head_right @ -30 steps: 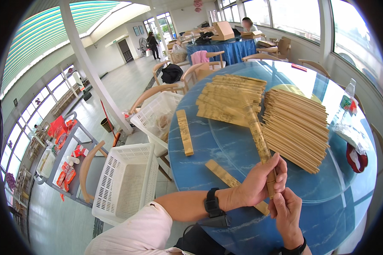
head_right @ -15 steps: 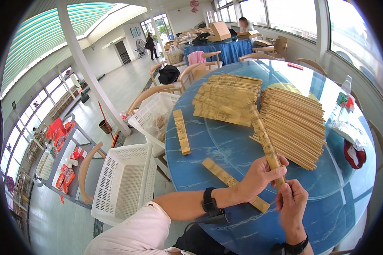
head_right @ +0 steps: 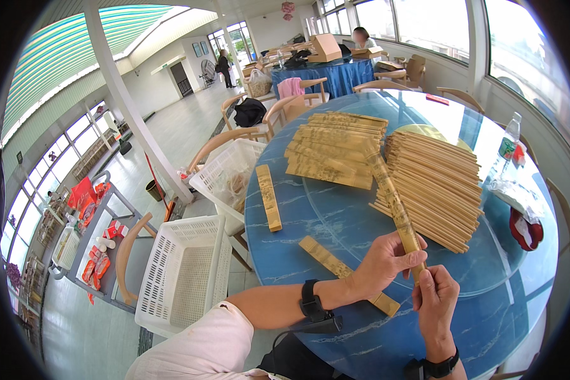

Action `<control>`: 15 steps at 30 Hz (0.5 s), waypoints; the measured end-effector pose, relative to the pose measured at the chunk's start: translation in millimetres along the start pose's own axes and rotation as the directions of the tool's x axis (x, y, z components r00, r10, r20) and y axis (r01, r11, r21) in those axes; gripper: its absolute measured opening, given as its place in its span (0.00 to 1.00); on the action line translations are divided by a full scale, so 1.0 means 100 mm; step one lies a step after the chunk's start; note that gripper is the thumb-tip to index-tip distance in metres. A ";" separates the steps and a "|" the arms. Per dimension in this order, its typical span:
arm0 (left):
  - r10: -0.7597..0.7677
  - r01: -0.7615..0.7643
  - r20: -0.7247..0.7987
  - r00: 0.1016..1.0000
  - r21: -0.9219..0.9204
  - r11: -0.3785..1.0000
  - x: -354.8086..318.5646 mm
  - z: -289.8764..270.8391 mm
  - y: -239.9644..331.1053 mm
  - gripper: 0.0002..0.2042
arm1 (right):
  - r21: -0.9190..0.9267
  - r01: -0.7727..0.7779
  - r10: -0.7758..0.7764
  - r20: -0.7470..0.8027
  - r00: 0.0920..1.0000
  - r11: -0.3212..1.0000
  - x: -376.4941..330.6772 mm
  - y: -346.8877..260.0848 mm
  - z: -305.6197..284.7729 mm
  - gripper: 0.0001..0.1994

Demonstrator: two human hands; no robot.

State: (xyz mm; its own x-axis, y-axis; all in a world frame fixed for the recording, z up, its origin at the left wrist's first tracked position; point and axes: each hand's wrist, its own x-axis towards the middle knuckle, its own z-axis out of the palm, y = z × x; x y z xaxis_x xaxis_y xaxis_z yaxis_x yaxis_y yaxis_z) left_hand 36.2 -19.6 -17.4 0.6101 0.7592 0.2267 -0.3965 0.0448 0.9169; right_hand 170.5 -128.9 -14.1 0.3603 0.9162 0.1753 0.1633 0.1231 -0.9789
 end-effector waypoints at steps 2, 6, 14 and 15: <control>0.001 -0.001 -0.006 1.000 0.014 1.000 0.00 0.00 0.00 0.12 | 0.007 0.015 -0.015 0.009 1.000 1.000 0.00 0.00 0.00 0.15; -0.008 0.008 -0.005 1.000 0.029 1.000 0.01 -0.04 0.01 0.14 | 0.003 0.023 -0.023 0.007 1.000 1.000 -0.01 -0.01 0.02 0.15; -0.010 0.010 -0.011 1.000 0.015 1.000 0.01 -0.05 0.03 0.14 | -0.013 0.012 -0.012 -0.009 1.000 1.000 -0.01 -0.02 0.02 0.14; -0.008 0.008 -0.006 1.000 0.009 1.000 0.01 -0.05 0.03 0.14 | -0.013 0.007 -0.007 -0.008 1.000 1.000 -0.01 -0.02 0.01 0.14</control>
State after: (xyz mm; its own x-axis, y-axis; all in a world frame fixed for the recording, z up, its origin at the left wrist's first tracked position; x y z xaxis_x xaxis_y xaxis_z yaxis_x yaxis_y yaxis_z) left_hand 32.1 -15.1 -16.4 0.6088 0.7630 0.2172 -0.3856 0.0453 0.9216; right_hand 168.4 -129.7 -12.9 0.3662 0.9123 0.1833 0.1775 0.1248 -0.9762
